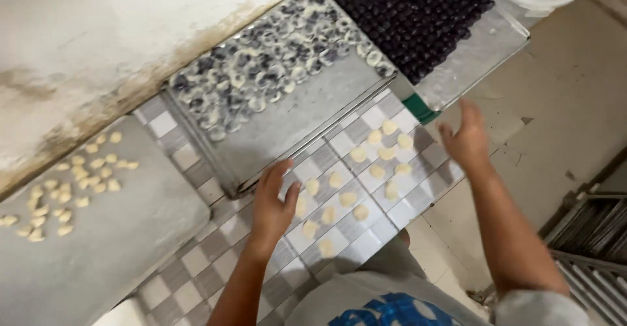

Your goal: Flattening small dough portions and placing dark purple filling on them in a bakery production area.

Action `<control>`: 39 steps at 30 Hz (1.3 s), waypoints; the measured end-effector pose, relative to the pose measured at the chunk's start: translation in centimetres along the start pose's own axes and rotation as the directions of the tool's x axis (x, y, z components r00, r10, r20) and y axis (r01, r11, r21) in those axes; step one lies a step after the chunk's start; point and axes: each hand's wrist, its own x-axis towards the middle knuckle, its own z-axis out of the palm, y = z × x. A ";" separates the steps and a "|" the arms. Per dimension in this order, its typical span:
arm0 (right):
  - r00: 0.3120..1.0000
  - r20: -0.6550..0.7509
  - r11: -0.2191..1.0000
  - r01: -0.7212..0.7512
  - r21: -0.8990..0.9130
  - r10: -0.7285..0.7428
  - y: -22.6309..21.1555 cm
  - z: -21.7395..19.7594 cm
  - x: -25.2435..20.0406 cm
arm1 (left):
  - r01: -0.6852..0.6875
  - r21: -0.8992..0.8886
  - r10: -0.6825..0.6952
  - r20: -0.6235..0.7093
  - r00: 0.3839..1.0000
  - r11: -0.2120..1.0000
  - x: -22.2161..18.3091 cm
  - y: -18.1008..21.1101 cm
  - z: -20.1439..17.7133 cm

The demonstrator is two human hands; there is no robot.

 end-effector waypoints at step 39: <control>0.874 0.195 0.868 0.367 0.334 -0.444 14.2 4.1 24.1 | 0.404 -0.153 -0.432 -0.314 0.846 0.902 4.7 16.3 25.4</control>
